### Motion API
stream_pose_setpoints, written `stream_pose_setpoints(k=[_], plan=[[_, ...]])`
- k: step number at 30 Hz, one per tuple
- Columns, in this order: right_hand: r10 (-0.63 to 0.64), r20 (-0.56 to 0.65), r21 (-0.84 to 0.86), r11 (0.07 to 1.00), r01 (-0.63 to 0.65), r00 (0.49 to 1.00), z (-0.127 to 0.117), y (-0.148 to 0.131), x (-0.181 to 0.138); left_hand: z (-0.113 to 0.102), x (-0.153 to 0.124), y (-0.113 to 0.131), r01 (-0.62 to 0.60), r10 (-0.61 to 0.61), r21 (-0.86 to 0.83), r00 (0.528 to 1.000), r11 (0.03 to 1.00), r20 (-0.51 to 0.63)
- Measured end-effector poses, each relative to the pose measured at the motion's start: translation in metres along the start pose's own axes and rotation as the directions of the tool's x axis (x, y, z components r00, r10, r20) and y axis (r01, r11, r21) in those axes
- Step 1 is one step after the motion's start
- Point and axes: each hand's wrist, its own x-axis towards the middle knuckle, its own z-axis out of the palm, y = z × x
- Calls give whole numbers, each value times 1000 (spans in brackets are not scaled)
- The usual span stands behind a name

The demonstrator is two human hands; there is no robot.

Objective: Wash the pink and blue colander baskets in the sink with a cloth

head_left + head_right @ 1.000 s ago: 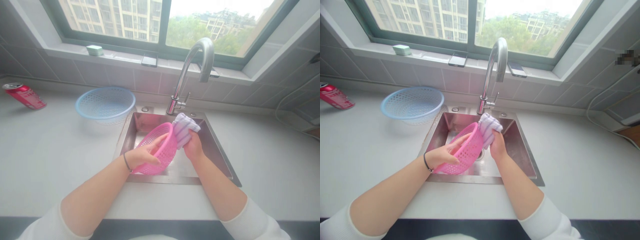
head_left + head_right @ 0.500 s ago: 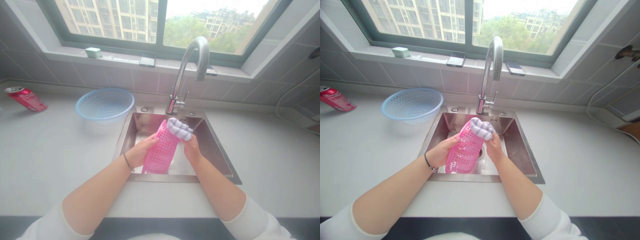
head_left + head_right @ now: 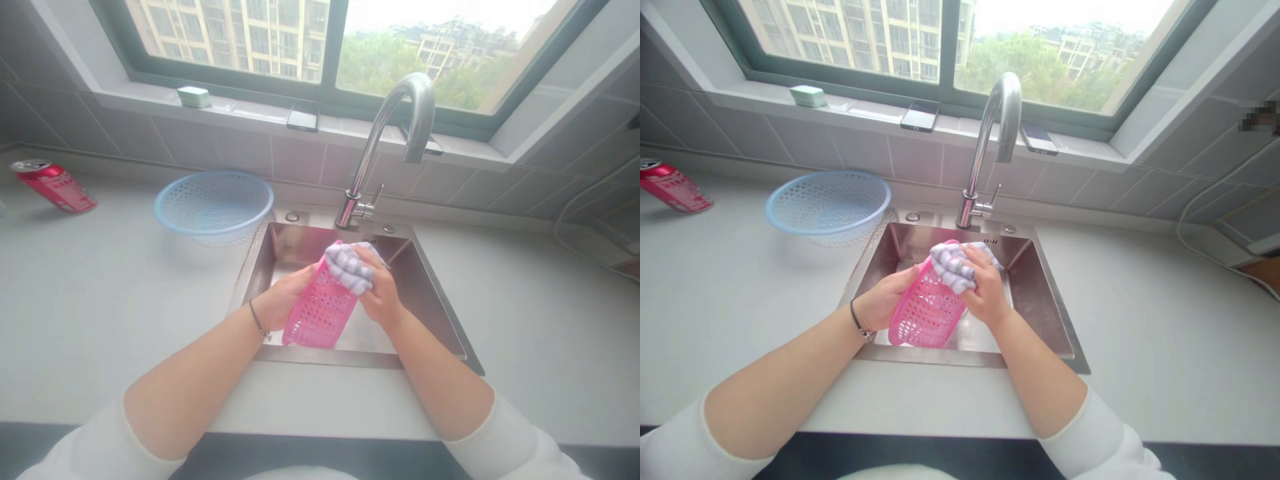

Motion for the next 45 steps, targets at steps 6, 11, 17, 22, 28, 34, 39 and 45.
stream_pose_setpoints(k=[6, 11, 17, 22, 28, 34, 39, 45], plan=[[-396, 174, -93, 905, 416, 902, 1, -7, -1, -5, -3, 2, 59, -58, 8, 995, 998, -80], [-207, 16, -118, 971, 208, 978, -1, 0, -1, -8, 0, -2, 37, -25, 98, 992, 995, -125], [-439, 171, -82, 886, 456, 882, -2, -13, -2, -14, -2, -5, 104, -78, 152, 983, 983, -165], [-13, 28, 174, 985, 8, 1000, -5, 11, -2, -6, -1, -1, 100, -101, 165, 995, 981, -7], [627, -63, 636, 625, -453, 776, 9, 28, -8, -4, -11, 10, 138, -177, 288, 978, 948, 114], [699, -164, 684, 589, -430, 696, 10, 44, -8, 2, -17, 6, 143, -201, 470, 977, 871, 75], [497, -115, 514, 770, -377, 860, 10, 6, -9, 1, -12, 3, 128, -150, 363, 988, 923, 31], [-296, 146, 62, 955, 290, 944, 4, -13, -5, -7, -12, 7, 91, -91, 285, 996, 954, -12]])
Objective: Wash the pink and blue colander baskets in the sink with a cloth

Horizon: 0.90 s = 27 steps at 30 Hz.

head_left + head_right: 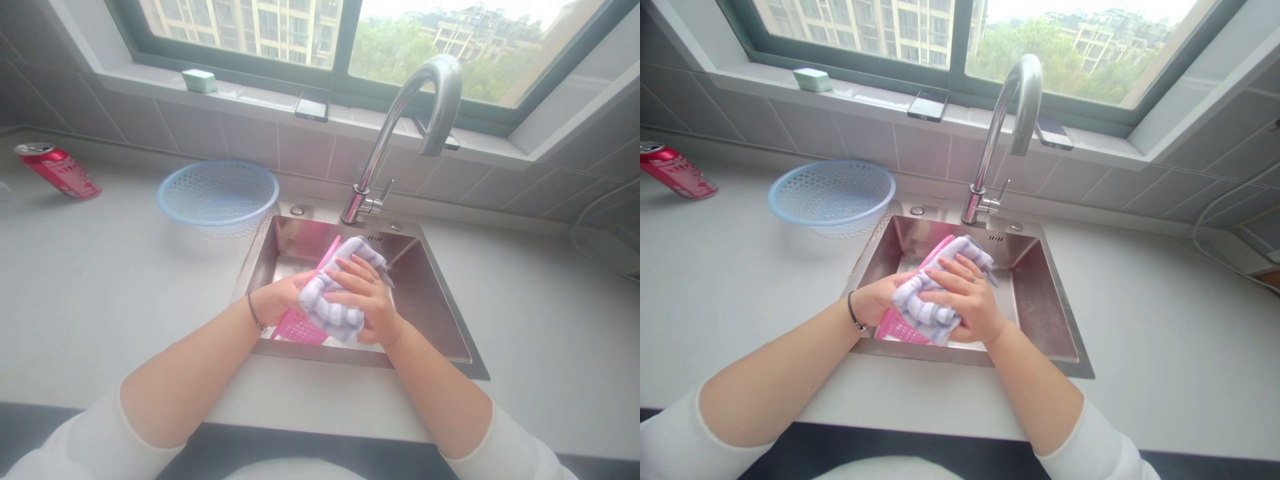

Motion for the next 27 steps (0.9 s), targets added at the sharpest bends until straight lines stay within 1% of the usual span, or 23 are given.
stream_pose_setpoints(k=[1, 2, 4, 5, 6, 7, 10, 11, 12, 13, 14, 15, 16, 17, 18, 19, 20, 21, 23, 24, 25, 27], plan=[[21, -15, 11, 1000, -21, 1000, -2, 5, 0, 0, -1, 1, 27, -27, -6, 999, 1000, 27], [80, -50, 43, 996, -78, 996, -4, 10, -1, 0, -1, 3, 51, -50, -15, 997, 999, 59], [234, -123, 127, 968, -218, 964, -6, 16, -3, 1, -2, 5, 79, -74, -43, 991, 996, 109], [286, -152, 147, 953, -264, 946, -6, 16, -3, 1, -2, 5, 81, -73, -57, 990, 995, 124], [297, -169, 142, 951, -275, 940, -6, 14, -3, 1, -2, 6, 72, -63, -67, 990, 995, 130], [267, -174, 115, 961, -250, 948, -6, 11, -3, 0, -3, 5, 63, -52, -72, 989, 995, 136], [75, -149, -5, 997, -77, 986, -8, 0, -3, -3, -4, 4, 54, -44, -65, 988, 996, 146], [28, -129, -17, 999, -30, 991, -9, -2, -3, -5, -4, 4, 54, -45, -61, 989, 997, 142], [11, -114, -5, 1000, -12, 993, -11, -2, -3, -6, -4, 4, 57, -48, -59, 989, 997, 140], [34, -111, 30, 999, -31, 993, -12, 0, -4, -6, -4, 4, 65, -56, -57, 988, 996, 145], [96, -114, 86, 993, -86, 989, -13, 4, -4, -6, -3, 4, 74, -65, -54, 985, 996, 157], [191, -124, 159, 972, -171, 974, -13, 8, -6, -6, -3, 5, 88, -77, -51, 981, 995, 177], [318, -142, 256, 926, -276, 937, -12, 13, -7, -5, -2, 6, 97, -85, -48, 977, 994, 194], [452, -156, 358, 855, -376, 878, -11, 17, -9, -4, -1, 7, 97, -86, -44, 976, 994, 201], [568, -165, 451, 771, -450, 807, -8, 22, -11, -2, -1, 7, 87, -78, -39, 978, 995, 192], [653, -170, 527, 693, -492, 738, -6, 27, -14, -1, 0, 8, 72, -66, -31, 984, 997, 165], [709, -176, 582, 635, -509, 683, -3, 32, -16, 1, 1, 8, 54, -52, -16, 991, 998, 121], [739, -186, 611, 603, -513, 648, 0, 37, -19, 2, 1, 8, 44, -44, 8, 997, 999, 67], [764, -219, 642, 581, -500, 607, 4, 46, -24, 4, 1, 8, 49, -47, 57, 998, 997, -29], [777, -236, 665, 568, -486, 584, 5, 51, -26, 4, 1, 7, 60, -57, 69, 997, 996, -51], [786, -252, 684, 557, -471, 564, 5, 55, -29, 4, 0, 8, 74, -71, 68, 996, 995, -48], [801, -276, 722, 538, -435, 532, 5, 63, -33, 3, -3, 9, 95, -96, 46, 995, 994, 20]])
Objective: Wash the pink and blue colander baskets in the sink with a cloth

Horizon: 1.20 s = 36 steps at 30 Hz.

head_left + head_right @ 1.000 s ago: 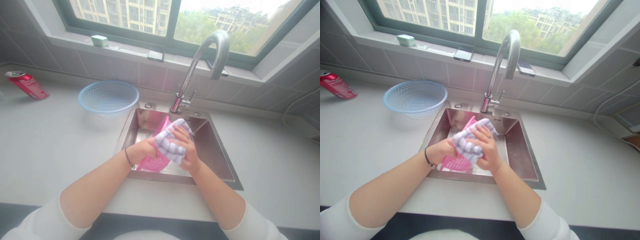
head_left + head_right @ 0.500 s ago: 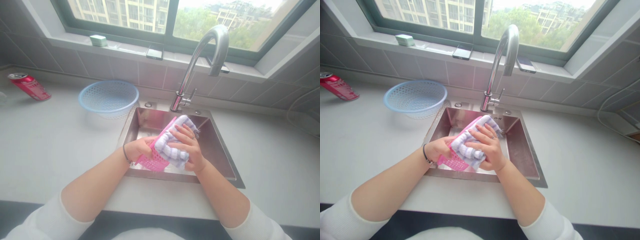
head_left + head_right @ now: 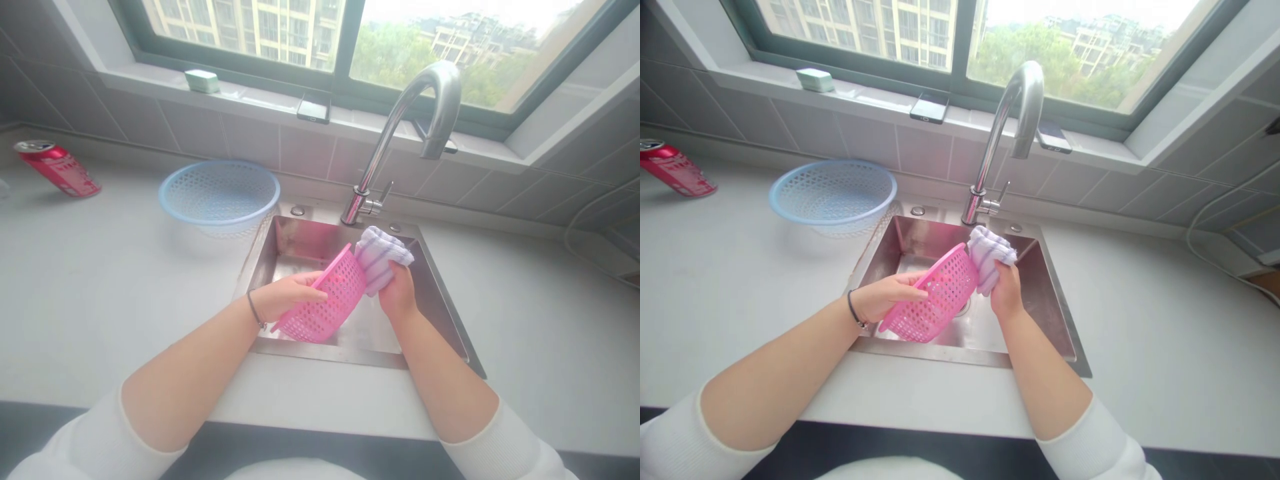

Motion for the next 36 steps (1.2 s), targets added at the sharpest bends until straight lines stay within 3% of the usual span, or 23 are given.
stream_pose_setpoints(k=[4, 11, 15, 17, 18, 19, 21, 22, 23, 24, 27, 28, 29, 30, 34, 35, 36], plan=[[1, -54, 76, 997, 3, 999, -6, 8, 4, -5, -6, 5, -41, 43, -28, 994, 999, 98], [-116, -81, 21, 993, 118, 990, -4, 6, 6, -5, -5, 6, -104, 106, -76, 994, 992, 19], [-197, 68, -183, 961, 207, 978, 5, -14, -7, -2, 2, -3, -102, 108, -113, 993, 988, 52], [-261, 209, -279, 908, 313, 942, 15, -30, -19, -3, 4, -8, -155, 153, -104, 988, 982, -25], [-351, 372, -353, 803, 480, 860, 20, -39, -26, -3, 5, -10, -173, 166, -94, 983, 980, -72], [-414, 526, -375, 671, 639, 743, 25, -47, -31, -4, 6, -11, -176, 168, -78, 980, 981, -106], [-439, 735, -313, 457, 833, 517, 31, -58, -36, -4, 7, -12, -163, 158, -32, 981, 986, -115], [-431, 786, -276, 397, 875, 443, 32, -60, -35, -3, 8, -12, -165, 163, -7, 981, 986, -100], [-422, 806, -259, 380, 888, 416, 31, -60, -33, -2, 8, -11, -180, 180, 13, 981, 984, -78], [-420, 794, -272, 401, 875, 439, 29, -59, -28, 0, 8, -10, -200, 201, 28, 978, 979, -49], [-397, 644, -395, 559, 729, 654, 22, -51, -17, 6, 10, -8, -225, 224, 39, 974, 974, 26], [-392, 602, -422, 583, 694, 696, 21, -50, -16, 7, 10, -7, -225, 223, 38, 974, 974, 39], [-402, 588, -432, 576, 693, 701, 22, -50, -17, 8, 10, -7, -227, 225, 34, 973, 973, 42], [-420, 612, -426, 538, 727, 670, 24, -52, -20, 8, 10, -7, -229, 228, 31, 973, 973, 35], [-423, 826, -251, 314, 916, 372, 35, -60, -34, 4, 9, -9, -212, 213, 61, 977, 975, -25], [-416, 841, -224, 311, 924, 344, 35, -61, -34, 3, 10, -9, -211, 213, 71, 977, 975, -31], [-422, 830, -228, 341, 912, 365, 34, -60, -32, 3, 10, -10, -216, 218, 74, 976, 974, -25]])
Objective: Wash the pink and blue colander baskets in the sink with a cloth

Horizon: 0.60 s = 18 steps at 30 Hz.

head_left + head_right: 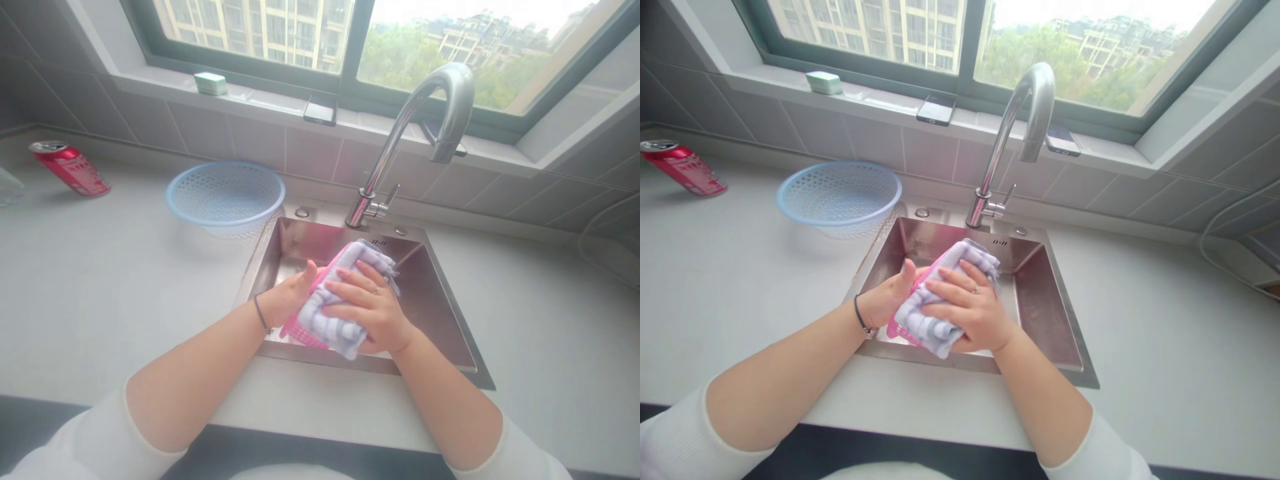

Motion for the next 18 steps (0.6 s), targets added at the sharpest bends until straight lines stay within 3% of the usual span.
stream_pose_setpoints(k=[2, 3, 5, 7, 10, 13, 16, 18], plan=[[172, -103, 110, 981, -160, 980, -1, 10, -4, 0, 1, -1, -11, 12, -7, 999, 1000, 41], [300, -149, 199, 942, -268, 942, 0, 15, -7, 1, 2, -1, -9, 9, -13, 998, 1000, 65], [569, -187, 427, 781, -455, 801, 2, 25, -12, 3, 2, -2, 9, -6, -36, 995, 999, 100], [761, -141, 643, 557, -525, 634, 8, 29, -14, 4, 2, -1, 34, -24, -78, 992, 996, 121], [911, -91, 843, 285, -456, 401, 17, 33, -14, 2, -1, 1, 69, -46, -148, 987, 987, 153], [975, -77, 932, 145, -333, 209, 25, 41, -15, -2, -7, 5, 113, -92, -140, 984, 984, 151], [995, -53, 973, 71, -221, 86, 28, 52, -20, -7, -11, 7, 180, -167, -111, 979, 977, 119], [996, -70, 978, 78, -196, 45, 28, 56, -23, -8, -11, 6, 211, -202, -114, 975, 971, 88]])
